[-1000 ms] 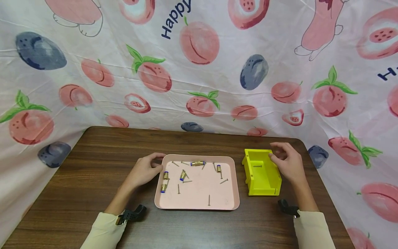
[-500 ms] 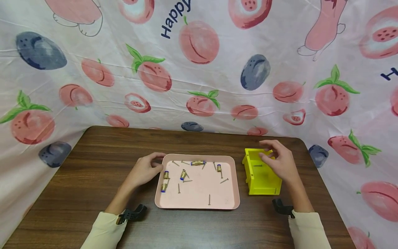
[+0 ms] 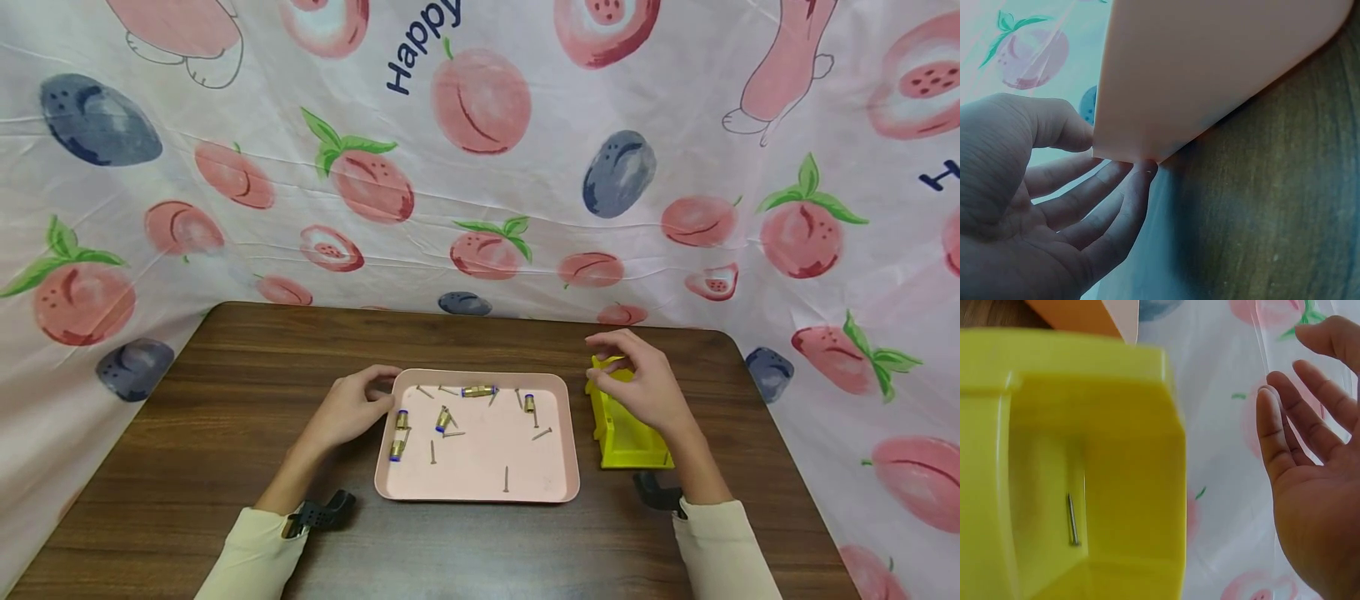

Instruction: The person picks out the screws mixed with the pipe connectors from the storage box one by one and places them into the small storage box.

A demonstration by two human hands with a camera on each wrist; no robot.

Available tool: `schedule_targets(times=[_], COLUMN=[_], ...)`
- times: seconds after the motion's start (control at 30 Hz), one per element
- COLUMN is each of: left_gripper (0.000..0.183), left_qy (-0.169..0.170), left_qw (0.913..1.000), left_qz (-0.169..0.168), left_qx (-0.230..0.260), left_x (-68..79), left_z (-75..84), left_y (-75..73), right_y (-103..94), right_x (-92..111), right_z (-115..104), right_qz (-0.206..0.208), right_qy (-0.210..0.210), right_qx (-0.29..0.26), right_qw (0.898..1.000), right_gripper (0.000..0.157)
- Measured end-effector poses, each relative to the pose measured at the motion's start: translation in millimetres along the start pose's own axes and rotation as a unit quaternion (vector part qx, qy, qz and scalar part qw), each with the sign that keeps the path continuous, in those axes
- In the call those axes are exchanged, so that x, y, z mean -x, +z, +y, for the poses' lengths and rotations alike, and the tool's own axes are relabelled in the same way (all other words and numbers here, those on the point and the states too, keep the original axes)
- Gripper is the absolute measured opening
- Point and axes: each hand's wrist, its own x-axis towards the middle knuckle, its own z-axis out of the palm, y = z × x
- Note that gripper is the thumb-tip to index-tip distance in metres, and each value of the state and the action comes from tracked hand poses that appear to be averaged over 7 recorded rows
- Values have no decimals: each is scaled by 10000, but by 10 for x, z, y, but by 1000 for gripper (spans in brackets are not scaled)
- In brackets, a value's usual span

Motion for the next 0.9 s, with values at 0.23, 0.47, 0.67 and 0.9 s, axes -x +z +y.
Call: schedule_targets(times=[0.23, 0.47, 0.67, 0.9], left_gripper=[43, 42, 42, 43], left_qy=[-30, 8, 4, 31], left_qw=[10000, 10000, 10000, 10000], left_qz=[1, 50, 56, 63], left_qx=[-9, -19, -32, -65], left_x=[0, 4, 3, -9], left_z=[1, -5, 0, -7], left_y=[0, 6, 1, 5], right_y=[158, 308, 433, 594], right_x=[-100, -187, -274, -369], right_z=[-59, -73, -71, -72], right_qz=[-336, -828, -1291, -1918], right_qy=[-99, -124, -166, -216], right_qx=[-215, -259, -679, -1139], right_qw=[9992, 9962, 9892, 9746], right_gripper=[44, 47, 52, 59])
